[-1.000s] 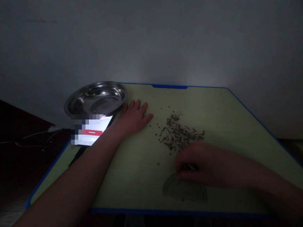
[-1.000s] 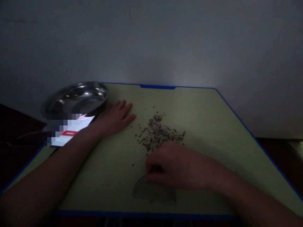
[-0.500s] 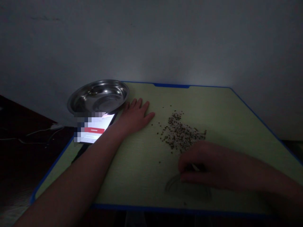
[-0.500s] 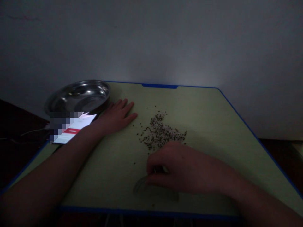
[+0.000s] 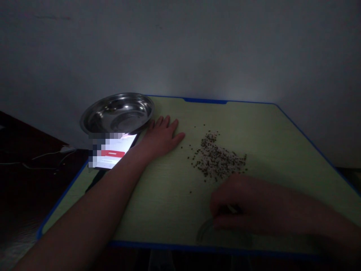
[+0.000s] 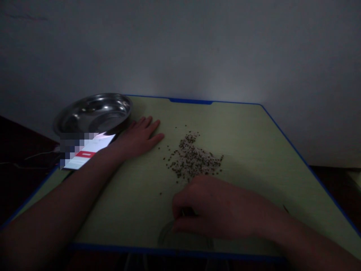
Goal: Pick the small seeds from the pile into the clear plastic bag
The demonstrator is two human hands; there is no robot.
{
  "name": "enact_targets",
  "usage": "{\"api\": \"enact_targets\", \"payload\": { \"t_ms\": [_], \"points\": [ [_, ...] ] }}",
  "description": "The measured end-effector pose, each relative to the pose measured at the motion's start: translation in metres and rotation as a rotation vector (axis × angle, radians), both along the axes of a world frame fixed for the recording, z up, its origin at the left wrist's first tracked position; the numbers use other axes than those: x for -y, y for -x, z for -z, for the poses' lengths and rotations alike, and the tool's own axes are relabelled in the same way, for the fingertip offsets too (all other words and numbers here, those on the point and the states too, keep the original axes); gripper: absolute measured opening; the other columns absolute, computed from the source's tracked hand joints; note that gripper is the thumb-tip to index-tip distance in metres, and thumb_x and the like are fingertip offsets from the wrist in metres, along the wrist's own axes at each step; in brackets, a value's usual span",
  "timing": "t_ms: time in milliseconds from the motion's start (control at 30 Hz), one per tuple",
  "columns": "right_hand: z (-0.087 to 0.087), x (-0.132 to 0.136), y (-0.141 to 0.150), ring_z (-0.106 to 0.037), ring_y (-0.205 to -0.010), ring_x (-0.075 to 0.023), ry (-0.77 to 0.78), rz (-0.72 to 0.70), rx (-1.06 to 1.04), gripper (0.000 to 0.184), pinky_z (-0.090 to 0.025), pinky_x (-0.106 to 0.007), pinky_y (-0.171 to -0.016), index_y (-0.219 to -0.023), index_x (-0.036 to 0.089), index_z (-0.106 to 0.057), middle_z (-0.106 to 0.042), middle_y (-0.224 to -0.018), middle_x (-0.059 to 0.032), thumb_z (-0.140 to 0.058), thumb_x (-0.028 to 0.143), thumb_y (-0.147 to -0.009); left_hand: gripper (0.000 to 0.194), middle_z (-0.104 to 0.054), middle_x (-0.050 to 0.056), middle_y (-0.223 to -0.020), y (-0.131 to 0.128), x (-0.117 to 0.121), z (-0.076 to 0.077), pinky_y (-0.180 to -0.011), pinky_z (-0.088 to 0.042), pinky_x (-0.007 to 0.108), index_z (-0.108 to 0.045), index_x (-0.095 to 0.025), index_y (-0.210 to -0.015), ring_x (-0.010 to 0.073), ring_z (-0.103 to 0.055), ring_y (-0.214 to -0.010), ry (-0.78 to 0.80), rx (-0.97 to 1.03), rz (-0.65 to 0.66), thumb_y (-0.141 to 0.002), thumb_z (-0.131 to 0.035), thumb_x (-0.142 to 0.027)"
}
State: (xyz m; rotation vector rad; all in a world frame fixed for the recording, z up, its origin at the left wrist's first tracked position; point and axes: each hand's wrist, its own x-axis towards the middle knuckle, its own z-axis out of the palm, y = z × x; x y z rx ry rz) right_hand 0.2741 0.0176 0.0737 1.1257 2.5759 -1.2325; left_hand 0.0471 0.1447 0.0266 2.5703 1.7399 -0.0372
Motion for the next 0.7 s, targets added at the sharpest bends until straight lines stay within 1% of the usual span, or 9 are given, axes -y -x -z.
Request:
{"api": "enact_targets", "payload": {
  "t_ms": [167, 300, 400, 500, 567, 633, 700],
  "points": [
    [0.000, 0.002, 0.003, -0.061, -0.071, -0.0146, 0.009, -0.008, -0.010, 0.020, -0.038, -0.026, -0.060, -0.082, 0.021, -0.072, -0.070, -0.078, -0.0008, -0.063, 0.038, -0.088, 0.067, -0.024, 0.015, -0.160, 0.000, 0.000, 0.000, -0.115, -0.017, 0.049, -0.028, -0.017, -0.151, 0.0340, -0.020, -0.146, 0.009, -0.008, 0.001, -0.096, -0.024, -0.056],
    [-0.003, 0.002, 0.003, -0.060, -0.069, -0.0141, 0.001, -0.008, 0.000, 0.020, -0.038, -0.025, -0.060, -0.080, 0.021, -0.071, -0.068, -0.073, 0.0000, -0.064, 0.038, -0.087, 0.067, -0.026, 0.015, -0.159, 0.000, 0.000, -0.001, -0.115, -0.018, 0.049, -0.028, -0.017, -0.151, 0.0343, -0.021, -0.145, 0.007, -0.016, -0.003, -0.096, -0.025, -0.056],
    [-0.006, -0.003, -0.004, -0.059, -0.068, -0.0132, -0.060, 0.054, -0.029, 0.019, -0.039, -0.024, -0.060, -0.081, 0.022, -0.071, -0.067, -0.073, 0.0011, -0.062, 0.037, -0.088, 0.067, -0.024, 0.016, -0.160, 0.000, 0.000, -0.001, -0.115, -0.018, 0.050, -0.027, -0.016, -0.151, 0.0352, -0.020, -0.146, 0.012, -0.013, -0.006, -0.097, -0.025, -0.055],
    [-0.007, -0.013, -0.013, -0.054, -0.059, -0.0110, -0.107, 0.177, -0.043, 0.019, -0.037, -0.023, -0.054, -0.079, 0.022, -0.069, -0.063, -0.065, 0.0033, -0.060, 0.035, -0.089, 0.067, -0.024, 0.017, -0.160, 0.000, 0.000, 0.000, -0.115, -0.018, 0.051, -0.028, -0.016, -0.151, 0.0357, -0.020, -0.146, 0.001, -0.004, -0.001, -0.097, -0.025, -0.055],
    [-0.006, -0.020, -0.017, -0.051, -0.055, -0.0101, -0.110, 0.236, -0.034, 0.020, -0.035, -0.022, -0.051, -0.077, 0.021, -0.068, -0.060, -0.062, 0.0041, -0.059, 0.034, -0.089, 0.066, -0.025, 0.016, -0.159, 0.001, 0.000, 0.001, -0.115, -0.019, 0.051, -0.029, -0.017, -0.150, 0.0353, -0.022, -0.145, -0.009, -0.002, 0.003, -0.096, -0.025, -0.055],
    [-0.003, -0.023, -0.016, -0.050, -0.055, -0.0100, -0.096, 0.248, -0.025, 0.020, -0.034, -0.022, -0.050, -0.076, 0.020, -0.067, -0.060, -0.062, 0.0039, -0.059, 0.034, -0.088, 0.066, -0.027, 0.016, -0.159, 0.001, 0.000, 0.001, -0.115, -0.019, 0.051, -0.030, -0.017, -0.150, 0.0348, -0.022, -0.145, -0.013, -0.001, 0.003, -0.096, -0.025, -0.055],
    [0.000, -0.022, -0.012, -0.051, -0.055, -0.0099, -0.078, 0.230, -0.020, 0.021, -0.034, -0.022, -0.050, -0.076, 0.019, -0.066, -0.061, -0.063, 0.0035, -0.058, 0.034, -0.088, 0.066, -0.027, 0.016, -0.158, 0.001, 0.000, 0.001, -0.115, -0.020, 0.050, -0.030, -0.017, -0.150, 0.0348, -0.022, -0.145, -0.016, -0.001, 0.002, -0.096, -0.026, -0.055]
  ]
}}
